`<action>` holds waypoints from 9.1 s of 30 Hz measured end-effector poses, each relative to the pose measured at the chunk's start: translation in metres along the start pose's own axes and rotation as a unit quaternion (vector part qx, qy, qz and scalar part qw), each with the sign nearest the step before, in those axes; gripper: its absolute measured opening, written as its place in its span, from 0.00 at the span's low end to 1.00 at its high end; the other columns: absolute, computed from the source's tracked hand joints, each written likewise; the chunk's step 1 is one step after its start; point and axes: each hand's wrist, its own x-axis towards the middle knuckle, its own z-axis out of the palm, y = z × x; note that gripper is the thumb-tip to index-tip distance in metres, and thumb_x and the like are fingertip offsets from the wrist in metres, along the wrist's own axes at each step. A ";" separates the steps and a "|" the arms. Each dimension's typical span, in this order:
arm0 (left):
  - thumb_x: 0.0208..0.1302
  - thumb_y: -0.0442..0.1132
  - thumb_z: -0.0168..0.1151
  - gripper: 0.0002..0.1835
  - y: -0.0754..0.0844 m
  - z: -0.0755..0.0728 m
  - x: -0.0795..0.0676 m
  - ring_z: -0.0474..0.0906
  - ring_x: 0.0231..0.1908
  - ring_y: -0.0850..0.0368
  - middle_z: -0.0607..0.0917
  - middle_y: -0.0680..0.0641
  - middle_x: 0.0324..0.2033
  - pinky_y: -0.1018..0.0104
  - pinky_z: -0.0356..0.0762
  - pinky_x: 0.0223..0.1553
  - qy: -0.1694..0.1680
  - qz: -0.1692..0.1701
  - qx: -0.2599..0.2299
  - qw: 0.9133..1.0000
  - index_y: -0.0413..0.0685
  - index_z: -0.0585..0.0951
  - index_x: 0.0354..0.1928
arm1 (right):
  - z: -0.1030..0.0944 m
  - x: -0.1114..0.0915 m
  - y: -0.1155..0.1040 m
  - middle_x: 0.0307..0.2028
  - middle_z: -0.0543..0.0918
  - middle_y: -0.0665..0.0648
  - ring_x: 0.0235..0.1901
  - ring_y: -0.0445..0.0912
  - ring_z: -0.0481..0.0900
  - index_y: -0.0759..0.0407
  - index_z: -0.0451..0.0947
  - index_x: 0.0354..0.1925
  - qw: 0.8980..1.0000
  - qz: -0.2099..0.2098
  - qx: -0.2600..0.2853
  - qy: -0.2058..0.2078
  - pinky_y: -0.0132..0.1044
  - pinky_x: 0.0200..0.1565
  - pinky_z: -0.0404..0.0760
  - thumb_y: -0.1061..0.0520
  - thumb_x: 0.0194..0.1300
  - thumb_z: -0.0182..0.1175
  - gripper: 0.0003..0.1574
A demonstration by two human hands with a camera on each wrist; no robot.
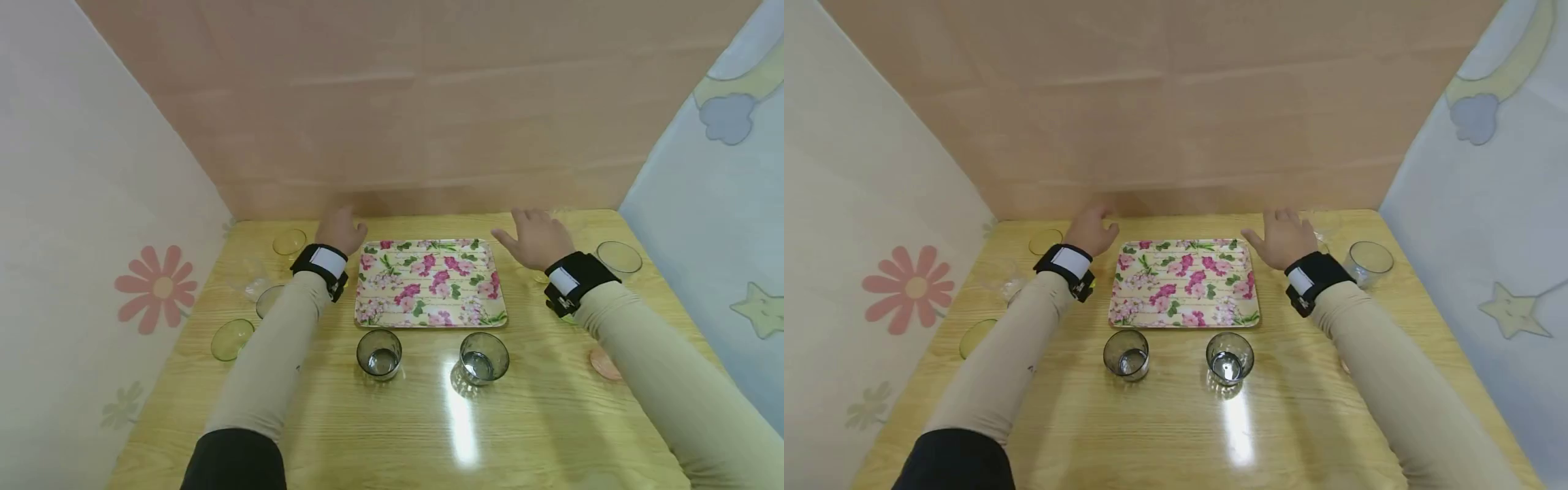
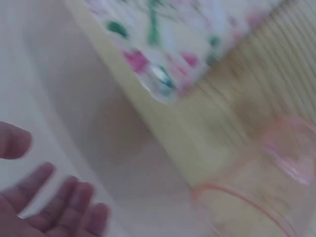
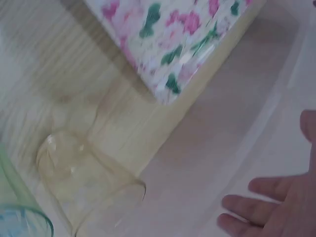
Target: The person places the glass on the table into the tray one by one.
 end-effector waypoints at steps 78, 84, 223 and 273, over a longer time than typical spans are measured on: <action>0.79 0.46 0.54 0.21 -0.047 0.072 -0.138 0.80 0.40 0.42 0.80 0.33 0.49 0.55 0.77 0.41 0.025 -0.033 -0.350 0.936 0.34 0.78 0.61 | 0.118 -0.071 -0.012 0.16 0.62 0.53 0.17 0.47 0.63 0.54 0.62 0.18 0.985 0.091 0.129 -0.076 0.39 0.21 0.60 0.53 0.76 0.42 0.26; 0.80 0.63 0.39 0.44 -0.057 0.078 -0.152 0.53 0.74 0.31 0.54 0.27 0.75 0.36 0.51 0.72 -0.131 0.107 -0.521 0.837 0.32 0.51 0.78 | 0.117 -0.071 -0.013 0.15 0.62 0.53 0.17 0.47 0.63 0.54 0.62 0.17 0.984 0.088 0.132 -0.075 0.38 0.21 0.60 0.54 0.75 0.43 0.26; 0.67 0.54 0.68 0.63 -0.016 0.087 -0.019 0.38 0.79 0.44 0.39 0.43 0.81 0.42 0.53 0.74 0.073 -0.132 -0.421 0.895 0.59 0.26 0.80 | 0.124 -0.074 -0.015 0.16 0.59 0.53 0.17 0.46 0.58 0.55 0.61 0.18 0.987 0.065 0.135 -0.050 0.38 0.24 0.58 0.57 0.77 0.42 0.26; 0.54 0.35 0.79 0.67 0.066 0.113 -0.151 0.46 0.78 0.54 0.47 0.48 0.81 0.52 0.52 0.75 -0.279 0.189 -0.381 0.861 0.58 0.37 0.83 | 0.121 -0.073 -0.013 0.16 0.61 0.53 0.17 0.46 0.60 0.56 0.62 0.19 0.987 0.065 0.134 -0.056 0.38 0.24 0.59 0.56 0.77 0.42 0.26</action>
